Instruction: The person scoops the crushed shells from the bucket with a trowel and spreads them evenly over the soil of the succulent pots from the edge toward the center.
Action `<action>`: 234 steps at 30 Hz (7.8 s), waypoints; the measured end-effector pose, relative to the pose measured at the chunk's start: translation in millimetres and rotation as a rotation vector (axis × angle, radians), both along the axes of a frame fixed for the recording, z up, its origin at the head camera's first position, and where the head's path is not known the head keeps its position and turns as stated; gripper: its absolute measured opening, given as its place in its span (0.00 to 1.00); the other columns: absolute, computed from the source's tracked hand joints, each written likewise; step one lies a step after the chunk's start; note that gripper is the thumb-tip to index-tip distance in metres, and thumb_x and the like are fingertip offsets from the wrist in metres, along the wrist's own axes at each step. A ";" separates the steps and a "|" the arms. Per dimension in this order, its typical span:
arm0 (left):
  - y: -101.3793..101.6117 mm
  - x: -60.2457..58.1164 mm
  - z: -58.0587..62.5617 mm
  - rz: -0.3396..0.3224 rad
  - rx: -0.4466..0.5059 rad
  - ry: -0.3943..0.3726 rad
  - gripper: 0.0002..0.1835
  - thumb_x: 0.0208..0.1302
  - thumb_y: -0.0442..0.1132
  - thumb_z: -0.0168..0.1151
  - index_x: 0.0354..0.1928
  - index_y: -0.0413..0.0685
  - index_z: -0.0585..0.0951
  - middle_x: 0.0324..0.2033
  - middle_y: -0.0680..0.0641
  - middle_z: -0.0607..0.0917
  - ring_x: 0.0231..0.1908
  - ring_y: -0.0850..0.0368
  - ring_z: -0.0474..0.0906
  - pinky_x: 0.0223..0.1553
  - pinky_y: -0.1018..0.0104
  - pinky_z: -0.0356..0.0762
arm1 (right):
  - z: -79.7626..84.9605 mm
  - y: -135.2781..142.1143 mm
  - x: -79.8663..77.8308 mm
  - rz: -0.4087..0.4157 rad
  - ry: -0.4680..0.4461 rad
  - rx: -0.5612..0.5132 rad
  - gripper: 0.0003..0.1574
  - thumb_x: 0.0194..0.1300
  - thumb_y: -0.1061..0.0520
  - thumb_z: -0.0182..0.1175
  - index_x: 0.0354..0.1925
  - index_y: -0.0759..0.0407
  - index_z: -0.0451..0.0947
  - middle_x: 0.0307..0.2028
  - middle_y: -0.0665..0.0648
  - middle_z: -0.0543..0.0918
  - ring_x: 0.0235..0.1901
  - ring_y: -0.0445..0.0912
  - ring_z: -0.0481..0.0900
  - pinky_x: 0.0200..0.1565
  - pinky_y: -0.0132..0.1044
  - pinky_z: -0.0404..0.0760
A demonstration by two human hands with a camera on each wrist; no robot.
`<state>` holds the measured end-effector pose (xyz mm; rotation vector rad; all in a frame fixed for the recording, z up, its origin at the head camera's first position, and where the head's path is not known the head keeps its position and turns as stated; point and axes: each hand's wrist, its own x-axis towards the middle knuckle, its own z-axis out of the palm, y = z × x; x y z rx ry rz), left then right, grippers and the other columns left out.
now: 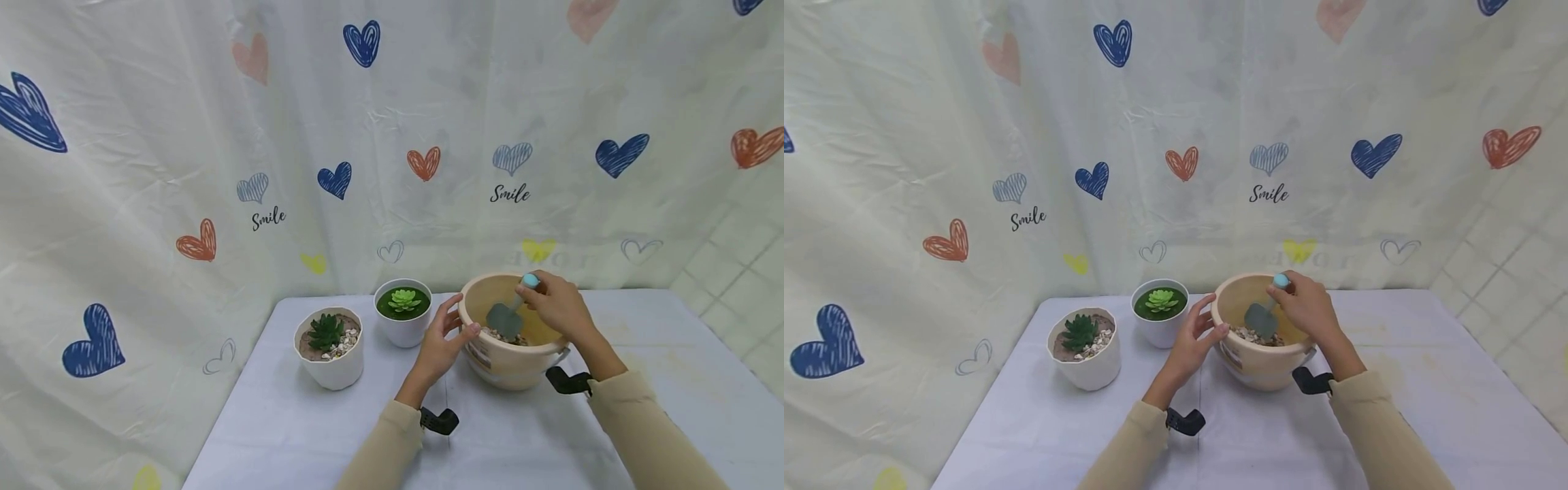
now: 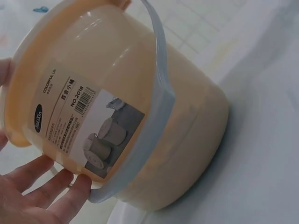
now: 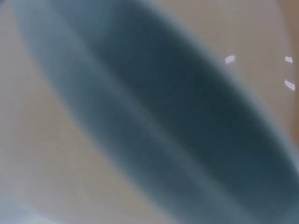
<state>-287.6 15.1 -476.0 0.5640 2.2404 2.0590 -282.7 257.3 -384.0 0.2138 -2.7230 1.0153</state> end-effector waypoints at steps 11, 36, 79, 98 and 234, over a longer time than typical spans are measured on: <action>0.3 -0.2 -1.0 -0.009 0.015 0.003 0.37 0.66 0.61 0.66 0.75 0.78 0.63 0.71 0.46 0.75 0.70 0.50 0.72 0.64 0.49 0.77 | 1.8 0.0 -0.7 0.039 -0.084 -0.051 0.29 0.78 0.38 0.51 0.53 0.62 0.78 0.47 0.69 0.87 0.45 0.61 0.89 0.48 0.56 0.85; -0.4 0.2 1.6 -0.014 0.031 -0.036 0.40 0.62 0.61 0.70 0.74 0.81 0.64 0.70 0.49 0.76 0.70 0.52 0.72 0.65 0.47 0.76 | 6.5 2.3 -2.9 0.056 -0.146 -0.062 0.30 0.78 0.38 0.51 0.48 0.64 0.79 0.43 0.66 0.89 0.40 0.54 0.89 0.47 0.52 0.86; -1.3 -1.0 -0.8 -0.032 0.049 -0.039 0.39 0.63 0.59 0.70 0.74 0.84 0.63 0.70 0.50 0.75 0.70 0.53 0.71 0.65 0.48 0.76 | 11.2 14.9 -6.3 0.025 -0.221 -0.527 0.35 0.79 0.42 0.51 0.58 0.76 0.70 0.29 0.48 0.87 0.30 0.41 0.90 0.39 0.35 0.88; -1.8 0.7 -1.0 -0.039 0.051 -0.046 0.41 0.62 0.61 0.69 0.75 0.81 0.62 0.71 0.50 0.75 0.71 0.52 0.71 0.64 0.50 0.77 | 12.2 35.7 7.5 0.024 -0.205 -0.950 0.11 0.73 0.47 0.61 0.37 0.51 0.81 0.26 0.52 0.89 0.28 0.43 0.91 0.35 0.33 0.87; -264.2 28.1 -2.7 0.431 -0.484 0.020 0.69 0.42 0.62 0.83 0.81 0.58 0.49 0.77 0.35 0.59 0.76 0.33 0.58 0.68 0.30 0.63 | 8.9 -171.6 -20.4 0.001 -0.222 -1.045 0.24 0.77 0.46 0.56 0.52 0.66 0.76 0.33 0.55 0.88 0.31 0.42 0.89 0.41 0.35 0.88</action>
